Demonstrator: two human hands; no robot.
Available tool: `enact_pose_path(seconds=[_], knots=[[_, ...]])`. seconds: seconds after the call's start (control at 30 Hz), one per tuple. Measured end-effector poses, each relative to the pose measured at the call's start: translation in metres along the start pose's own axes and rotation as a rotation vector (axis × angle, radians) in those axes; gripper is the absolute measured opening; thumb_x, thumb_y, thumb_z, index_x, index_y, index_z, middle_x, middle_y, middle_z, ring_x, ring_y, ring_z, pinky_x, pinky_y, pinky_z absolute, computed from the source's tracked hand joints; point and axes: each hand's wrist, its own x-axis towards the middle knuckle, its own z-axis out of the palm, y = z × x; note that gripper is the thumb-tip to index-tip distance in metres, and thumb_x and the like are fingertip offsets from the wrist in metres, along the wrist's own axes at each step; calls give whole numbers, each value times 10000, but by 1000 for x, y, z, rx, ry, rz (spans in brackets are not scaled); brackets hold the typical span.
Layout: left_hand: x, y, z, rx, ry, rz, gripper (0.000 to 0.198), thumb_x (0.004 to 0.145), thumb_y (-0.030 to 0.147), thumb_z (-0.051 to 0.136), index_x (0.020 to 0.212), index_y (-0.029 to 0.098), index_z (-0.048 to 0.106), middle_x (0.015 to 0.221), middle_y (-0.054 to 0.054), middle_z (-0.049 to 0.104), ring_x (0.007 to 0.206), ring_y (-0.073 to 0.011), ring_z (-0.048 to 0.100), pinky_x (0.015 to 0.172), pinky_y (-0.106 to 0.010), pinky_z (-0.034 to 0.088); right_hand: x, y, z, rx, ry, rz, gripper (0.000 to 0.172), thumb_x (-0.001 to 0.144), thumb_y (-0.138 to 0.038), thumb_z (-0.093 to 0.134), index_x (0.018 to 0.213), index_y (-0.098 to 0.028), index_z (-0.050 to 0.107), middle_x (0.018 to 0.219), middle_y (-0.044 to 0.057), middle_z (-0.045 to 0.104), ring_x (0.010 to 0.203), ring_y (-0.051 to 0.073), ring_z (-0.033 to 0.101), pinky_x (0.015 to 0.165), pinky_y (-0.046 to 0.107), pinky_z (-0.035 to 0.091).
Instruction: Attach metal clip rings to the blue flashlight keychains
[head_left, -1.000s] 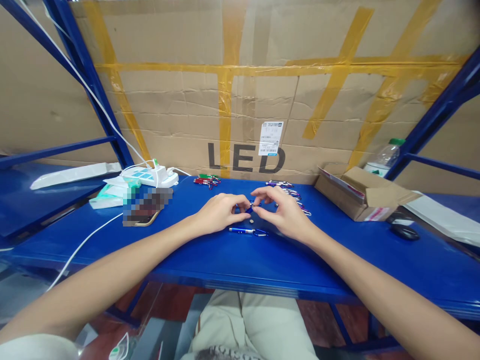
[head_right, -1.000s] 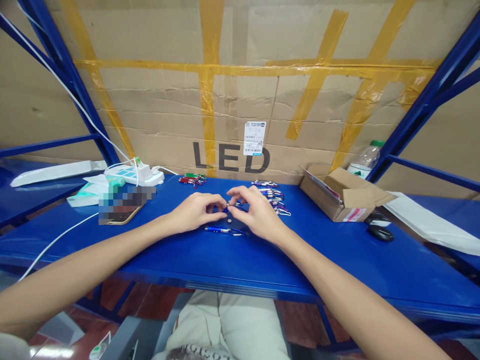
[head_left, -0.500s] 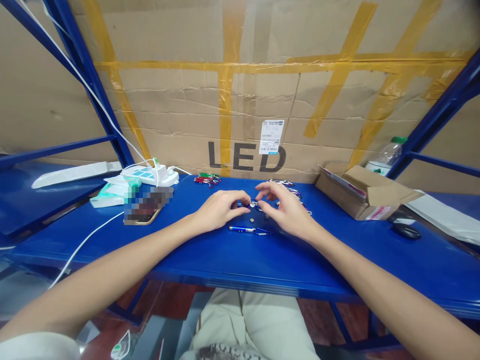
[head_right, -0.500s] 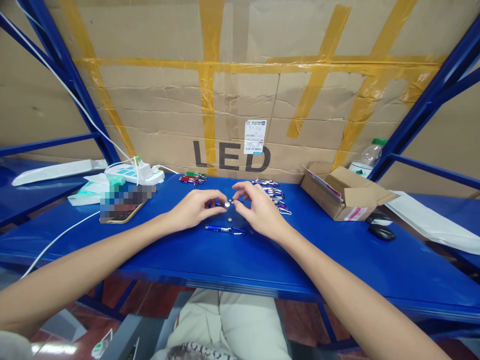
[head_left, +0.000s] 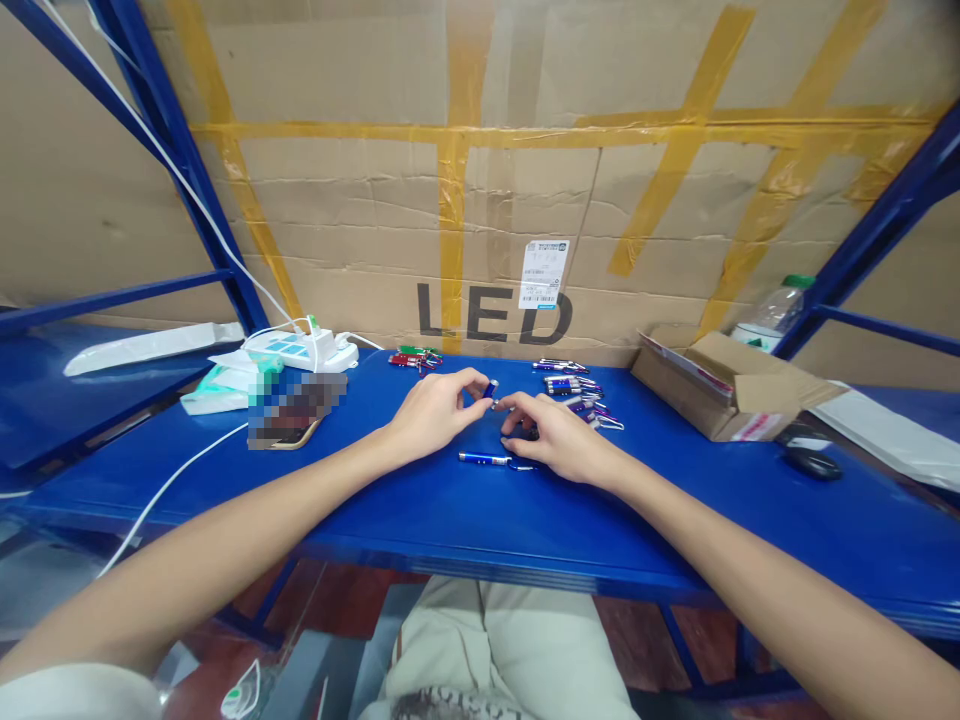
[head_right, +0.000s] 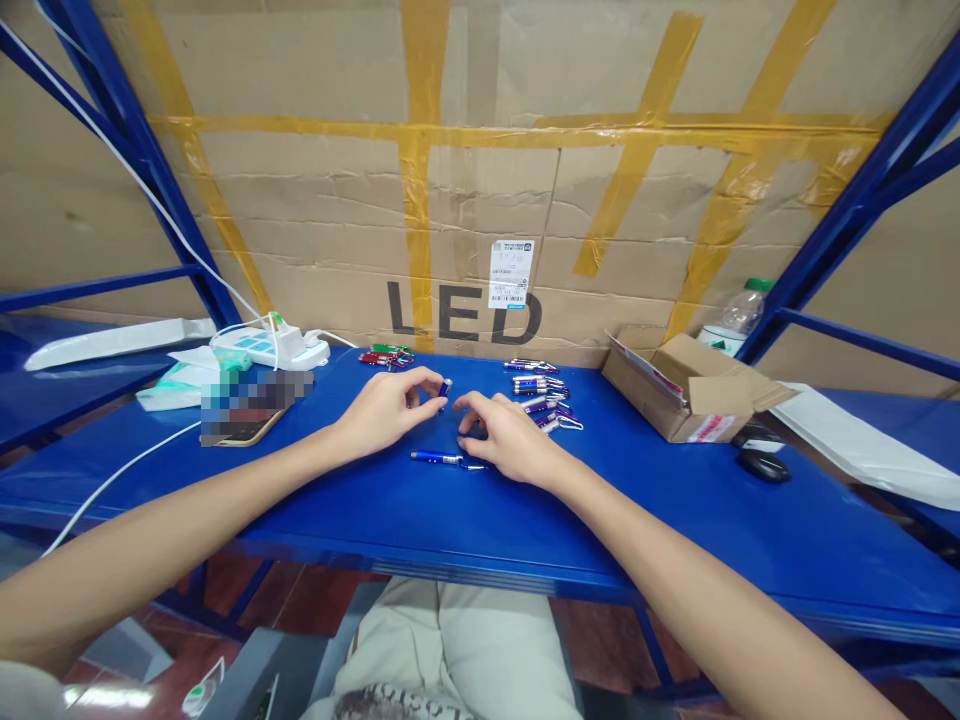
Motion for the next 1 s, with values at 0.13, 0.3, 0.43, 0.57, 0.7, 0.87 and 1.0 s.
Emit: enact_pose_path(seconds=[0.13,0.3,0.43,0.57,0.7,0.87,1.0], knots=[[0,0,1,55,13,-66,196,950,364,737,1091,228,732,936,0,828,702,-178,702,670,-294,463,1,-1,2,2,4,-20,393,930,-158,676,1308,-259,633,1049,22,819,986,242,676,890,375,502],[0,-1,1,74,-29,-66,189,946,359,740,1087,234,729,927,9,825,715,-181,709,667,-292,455,1,0,2,-4,35,-5,370,927,-176,669,1285,-261,628,1003,17,812,975,254,672,902,397,503],[0,0,0,61,-114,-44,193,967,359,723,1119,241,740,977,10,828,747,-176,711,685,-286,455,2,1,-2,123,181,19,321,939,-237,661,1257,-251,622,988,22,798,947,243,700,922,411,520],[-1,3,-1,33,-190,12,190,989,351,707,1144,252,759,1036,4,828,799,-178,719,721,-280,465,2,-1,-5,224,344,-25,303,968,-305,672,1264,-258,628,1043,46,793,971,245,707,899,408,534],[-2,4,-2,6,-206,81,201,1024,333,673,1188,257,760,1100,-8,826,861,-187,725,782,-282,488,1,-1,-3,192,361,-79,291,1003,-313,671,1288,-277,627,1094,51,788,1034,256,700,927,422,535],[-3,5,-1,12,-197,125,228,1043,320,660,1241,259,756,1144,-16,821,928,-201,736,821,-285,492,0,1,-2,159,369,-96,287,1018,-306,676,1300,-278,631,1136,57,786,1046,256,696,916,412,549],[-3,7,-1,4,-186,139,225,1047,318,661,1238,249,757,1150,-15,820,915,-192,739,797,-275,481,1,3,-1,169,391,-117,285,1011,-302,700,1289,-279,642,1126,54,787,1035,258,697,899,416,550]])
